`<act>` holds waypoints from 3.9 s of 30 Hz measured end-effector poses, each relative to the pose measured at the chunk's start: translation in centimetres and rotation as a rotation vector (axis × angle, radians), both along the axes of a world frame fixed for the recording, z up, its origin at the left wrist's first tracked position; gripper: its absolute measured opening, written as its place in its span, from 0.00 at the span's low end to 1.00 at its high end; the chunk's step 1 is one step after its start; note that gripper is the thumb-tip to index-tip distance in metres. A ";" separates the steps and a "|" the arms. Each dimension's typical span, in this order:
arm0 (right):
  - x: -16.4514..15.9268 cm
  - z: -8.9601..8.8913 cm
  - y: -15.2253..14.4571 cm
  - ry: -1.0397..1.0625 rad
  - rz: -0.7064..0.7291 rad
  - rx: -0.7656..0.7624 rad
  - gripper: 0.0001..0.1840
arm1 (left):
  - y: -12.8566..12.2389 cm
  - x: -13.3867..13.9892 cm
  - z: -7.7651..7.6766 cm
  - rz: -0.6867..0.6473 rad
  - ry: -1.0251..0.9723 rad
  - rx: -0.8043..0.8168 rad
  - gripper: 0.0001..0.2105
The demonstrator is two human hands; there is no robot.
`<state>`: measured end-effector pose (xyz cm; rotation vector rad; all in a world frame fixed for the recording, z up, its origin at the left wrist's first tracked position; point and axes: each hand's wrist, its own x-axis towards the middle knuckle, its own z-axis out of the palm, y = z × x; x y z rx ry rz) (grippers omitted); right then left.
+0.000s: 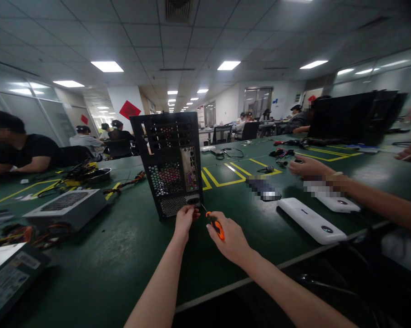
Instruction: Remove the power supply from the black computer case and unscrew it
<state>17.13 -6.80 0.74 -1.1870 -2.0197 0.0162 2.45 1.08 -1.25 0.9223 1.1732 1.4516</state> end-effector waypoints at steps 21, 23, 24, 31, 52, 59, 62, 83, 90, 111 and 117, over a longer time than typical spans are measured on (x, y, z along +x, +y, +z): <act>0.1 0.4 -0.3 -0.121 0.039 0.067 0.08 | -0.1 -0.3 -0.1 0.022 -0.002 0.003 0.05; 0.1 0.4 -0.4 -0.065 0.032 0.042 0.08 | -0.1 -0.3 -0.1 0.031 -0.007 0.002 0.05; 0.1 0.4 -0.4 -0.034 0.027 0.029 0.10 | -0.2 -0.3 0.0 0.032 -0.010 0.001 0.05; 0.0 0.0 -0.2 -0.097 0.023 0.091 0.11 | -0.4 -0.3 0.2 0.019 -0.042 -0.002 0.05; 0.1 0.0 0.0 -0.017 -0.019 0.057 0.11 | -0.3 -0.3 0.1 -0.002 -0.032 -0.012 0.05; -0.2 2.0 0.1 -0.234 0.050 0.139 0.09 | -0.2 -0.3 0.2 -0.012 -0.019 -0.018 0.04; -0.3 2.6 0.3 -0.238 0.032 0.168 0.06 | 0.0 -0.3 0.1 -0.038 -0.015 -0.024 0.05; 0.0 0.3 0.8 0.025 0.015 0.109 0.09 | -0.7 0.2 1.1 -0.157 -0.132 -0.082 0.07; 0.0 0.2 0.8 -0.056 -0.031 0.204 0.05 | -0.6 0.4 1.2 -0.198 -0.164 -0.077 0.10; 0.2 0.2 0.8 0.016 0.071 0.109 0.08 | -0.9 0.3 1.2 -0.254 -0.128 -0.047 0.13; -0.1 0.6 0.5 0.104 0.075 0.014 0.08 | -0.9 0.3 1.2 -0.256 -0.124 -0.056 0.13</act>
